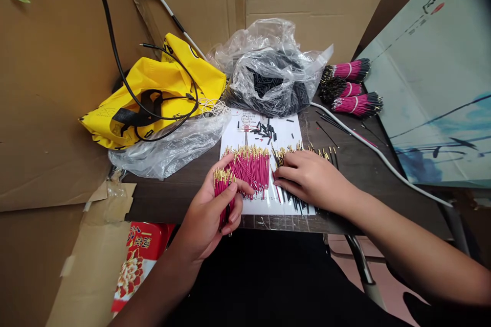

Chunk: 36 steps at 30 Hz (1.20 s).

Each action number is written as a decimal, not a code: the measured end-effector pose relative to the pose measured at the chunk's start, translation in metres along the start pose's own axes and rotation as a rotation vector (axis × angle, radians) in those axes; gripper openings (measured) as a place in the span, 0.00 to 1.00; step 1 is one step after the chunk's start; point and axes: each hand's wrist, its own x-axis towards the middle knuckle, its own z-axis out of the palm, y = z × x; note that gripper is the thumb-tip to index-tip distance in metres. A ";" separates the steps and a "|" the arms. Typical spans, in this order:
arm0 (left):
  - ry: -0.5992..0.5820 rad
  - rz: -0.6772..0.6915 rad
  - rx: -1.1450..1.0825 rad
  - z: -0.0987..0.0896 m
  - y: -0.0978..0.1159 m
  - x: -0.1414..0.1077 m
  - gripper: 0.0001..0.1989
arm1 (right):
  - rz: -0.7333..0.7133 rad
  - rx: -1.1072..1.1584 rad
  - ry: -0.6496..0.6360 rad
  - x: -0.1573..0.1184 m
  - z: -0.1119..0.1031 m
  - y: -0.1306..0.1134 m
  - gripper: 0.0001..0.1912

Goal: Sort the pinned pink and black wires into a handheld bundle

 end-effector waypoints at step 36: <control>-0.153 -0.199 -0.091 0.017 0.001 0.002 0.37 | 0.281 1.099 -0.267 0.039 -0.020 -0.019 0.16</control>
